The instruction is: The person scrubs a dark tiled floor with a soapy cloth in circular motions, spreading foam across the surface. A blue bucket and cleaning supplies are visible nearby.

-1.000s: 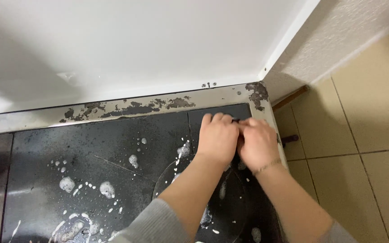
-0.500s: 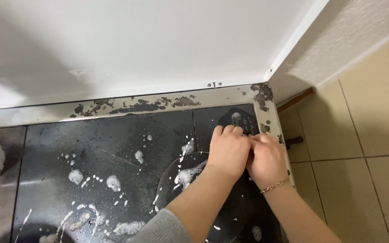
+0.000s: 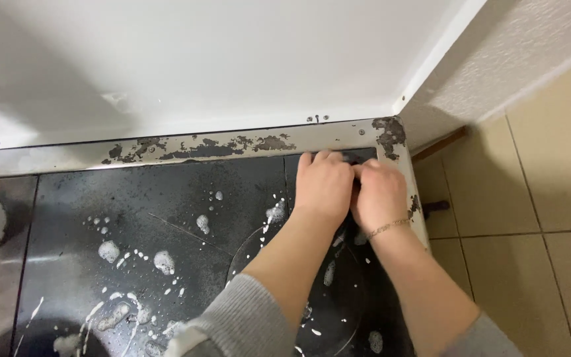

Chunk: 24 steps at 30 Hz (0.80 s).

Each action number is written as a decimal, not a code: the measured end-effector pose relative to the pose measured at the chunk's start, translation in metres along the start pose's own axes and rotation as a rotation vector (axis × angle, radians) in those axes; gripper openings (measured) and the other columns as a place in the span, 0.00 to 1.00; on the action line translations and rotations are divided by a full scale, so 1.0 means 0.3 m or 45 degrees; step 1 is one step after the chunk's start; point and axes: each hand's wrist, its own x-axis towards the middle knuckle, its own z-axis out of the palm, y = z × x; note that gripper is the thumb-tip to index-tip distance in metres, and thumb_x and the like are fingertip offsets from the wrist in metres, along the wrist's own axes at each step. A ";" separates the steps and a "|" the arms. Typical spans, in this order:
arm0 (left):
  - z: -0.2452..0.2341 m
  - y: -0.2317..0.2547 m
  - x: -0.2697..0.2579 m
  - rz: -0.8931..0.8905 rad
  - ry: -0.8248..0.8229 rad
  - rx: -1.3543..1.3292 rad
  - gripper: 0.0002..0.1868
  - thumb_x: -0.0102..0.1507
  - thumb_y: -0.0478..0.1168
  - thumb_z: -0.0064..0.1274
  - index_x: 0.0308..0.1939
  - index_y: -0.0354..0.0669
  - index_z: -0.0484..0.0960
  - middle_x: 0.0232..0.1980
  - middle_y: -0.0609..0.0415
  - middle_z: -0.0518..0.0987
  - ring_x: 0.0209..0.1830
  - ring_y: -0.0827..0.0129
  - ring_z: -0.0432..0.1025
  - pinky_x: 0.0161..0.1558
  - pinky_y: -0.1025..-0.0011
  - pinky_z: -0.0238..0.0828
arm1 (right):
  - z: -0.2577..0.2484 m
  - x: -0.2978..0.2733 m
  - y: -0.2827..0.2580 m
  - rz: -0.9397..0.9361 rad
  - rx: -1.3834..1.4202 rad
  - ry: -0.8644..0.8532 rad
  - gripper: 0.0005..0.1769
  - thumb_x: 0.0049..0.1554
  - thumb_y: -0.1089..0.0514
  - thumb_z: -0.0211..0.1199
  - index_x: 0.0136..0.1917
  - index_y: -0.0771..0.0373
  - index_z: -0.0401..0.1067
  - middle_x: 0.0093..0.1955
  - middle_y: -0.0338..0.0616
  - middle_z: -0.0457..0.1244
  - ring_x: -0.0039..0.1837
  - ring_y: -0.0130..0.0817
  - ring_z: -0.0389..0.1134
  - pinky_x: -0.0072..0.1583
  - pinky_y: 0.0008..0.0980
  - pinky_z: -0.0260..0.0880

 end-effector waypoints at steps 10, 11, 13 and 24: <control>-0.057 0.029 -0.239 0.024 -0.051 0.010 0.06 0.61 0.36 0.57 0.40 0.45 0.87 0.52 0.54 0.80 0.68 0.59 0.65 0.65 0.50 0.50 | -0.050 -0.221 -0.081 -0.028 0.081 -0.054 0.08 0.54 0.53 0.64 0.33 0.44 0.75 0.37 0.26 0.66 0.57 0.34 0.66 0.56 0.35 0.70; -0.051 0.016 -0.212 0.021 -0.050 0.010 0.06 0.61 0.36 0.57 0.40 0.45 0.87 0.52 0.54 0.80 0.68 0.59 0.65 0.65 0.50 0.50 | -0.037 -0.189 -0.071 -0.031 0.081 -0.055 0.08 0.54 0.53 0.64 0.33 0.44 0.75 0.37 0.26 0.66 0.57 0.34 0.66 0.56 0.35 0.70; -0.032 -0.015 -0.159 0.030 0.054 0.040 0.07 0.63 0.40 0.54 0.39 0.47 0.87 0.50 0.54 0.80 0.67 0.58 0.67 0.63 0.48 0.51 | -0.005 -0.125 -0.054 -0.106 0.069 0.077 0.13 0.54 0.54 0.63 0.28 0.46 0.70 0.31 0.37 0.63 0.45 0.44 0.67 0.49 0.43 0.72; -0.106 -0.239 -0.238 -0.037 -0.063 0.169 0.06 0.64 0.39 0.55 0.37 0.47 0.88 0.54 0.54 0.81 0.72 0.60 0.65 0.65 0.49 0.53 | 0.012 -0.087 -0.368 -0.024 0.310 -0.020 0.10 0.53 0.56 0.59 0.31 0.54 0.73 0.36 0.44 0.65 0.47 0.50 0.68 0.49 0.47 0.72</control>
